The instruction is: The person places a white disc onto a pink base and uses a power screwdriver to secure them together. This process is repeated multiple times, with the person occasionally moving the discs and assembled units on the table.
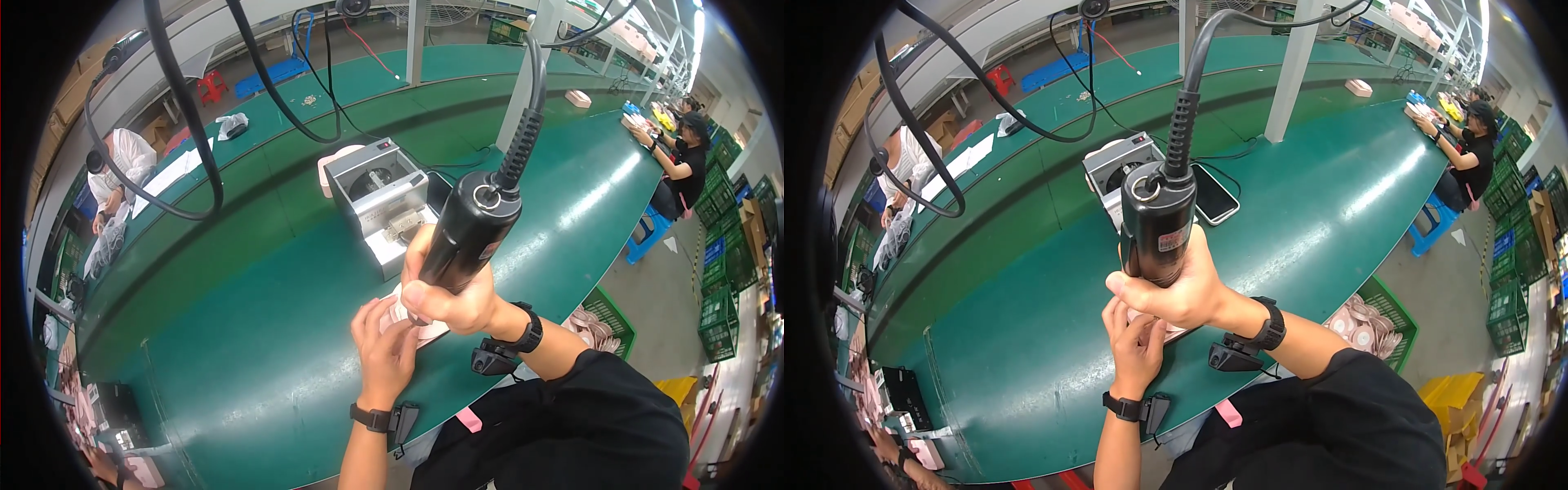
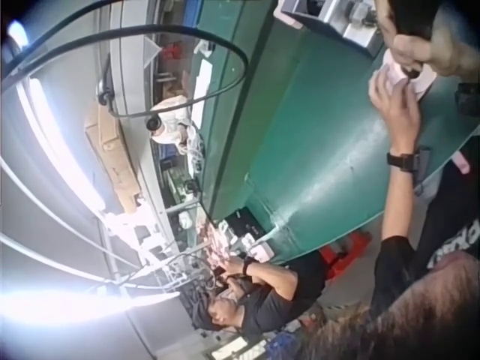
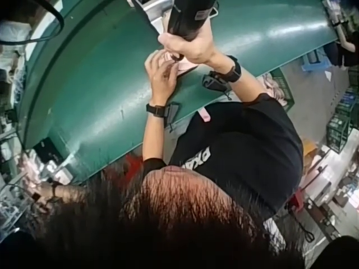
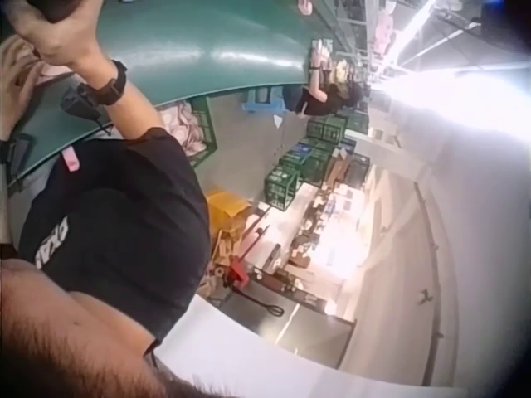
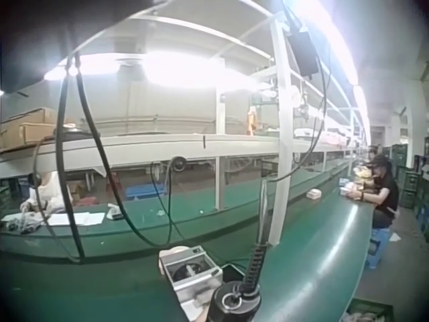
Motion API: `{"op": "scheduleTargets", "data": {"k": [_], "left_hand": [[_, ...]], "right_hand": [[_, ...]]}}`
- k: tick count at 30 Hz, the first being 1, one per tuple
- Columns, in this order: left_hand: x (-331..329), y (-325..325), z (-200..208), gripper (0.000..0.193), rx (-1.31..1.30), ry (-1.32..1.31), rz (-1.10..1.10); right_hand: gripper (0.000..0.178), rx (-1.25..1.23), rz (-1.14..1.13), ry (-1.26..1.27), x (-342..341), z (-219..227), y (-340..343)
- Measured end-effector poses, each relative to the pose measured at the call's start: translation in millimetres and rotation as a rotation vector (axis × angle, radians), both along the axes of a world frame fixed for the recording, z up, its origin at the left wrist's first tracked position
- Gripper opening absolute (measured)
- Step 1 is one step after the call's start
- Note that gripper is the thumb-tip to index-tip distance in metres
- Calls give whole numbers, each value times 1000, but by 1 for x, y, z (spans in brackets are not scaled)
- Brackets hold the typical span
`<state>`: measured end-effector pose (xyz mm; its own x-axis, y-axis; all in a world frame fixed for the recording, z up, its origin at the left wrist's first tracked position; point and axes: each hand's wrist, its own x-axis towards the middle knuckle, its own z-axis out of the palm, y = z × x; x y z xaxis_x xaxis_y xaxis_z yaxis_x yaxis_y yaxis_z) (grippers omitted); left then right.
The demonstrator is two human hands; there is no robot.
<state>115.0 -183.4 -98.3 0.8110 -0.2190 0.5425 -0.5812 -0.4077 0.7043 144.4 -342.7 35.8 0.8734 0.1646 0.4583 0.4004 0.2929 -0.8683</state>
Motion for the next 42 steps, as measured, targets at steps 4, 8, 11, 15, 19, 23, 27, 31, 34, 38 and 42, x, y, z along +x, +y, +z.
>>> {"op": "scheduleTargets", "data": {"k": [4, 8, 11, 15, 19, 23, 27, 31, 34, 38, 42], "left_hand": [[0, -1, 1, 17, -10, -1, -1], [1, -2, 1, 16, -32, 1, -11], [1, 0, -3, 16, 0, -3, -19], [0, -1, -4, 15, 20, -12, -25], [1, 2, -6, 25, 43, -5, -50], [0, 0, 0, 50, 62, 50, -30], [1, 1, 0, 80, 129, 74, -18], [2, 0, 2, 79, 132, 95, -21], [3, 0, 2, 78, 136, 100, -19], [3, 1, 2, 83, 132, 112, -44], [-1, 2, 6, 76, 133, 144, -49]], "right_hand": [[22, 13, -9, -18, -1, -4, 2], [22, 67, 26, -7, -2, -9, 4], [22, 19, 12, -62, -1, -9, 4], [21, -80, -42, -137, -4, -7, 7], [22, -94, 21, -110, -6, -8, 6], [23, 2, -23, -96, -6, -4, 6], [22, -20, -81, -142, 2, -3, -2], [22, -4, -54, -111, 7, -11, -9], [22, -51, -67, -89, 8, -15, -13], [22, -90, -96, -64, 10, -20, -14], [20, -88, -114, -60, 11, -26, -11]]}}
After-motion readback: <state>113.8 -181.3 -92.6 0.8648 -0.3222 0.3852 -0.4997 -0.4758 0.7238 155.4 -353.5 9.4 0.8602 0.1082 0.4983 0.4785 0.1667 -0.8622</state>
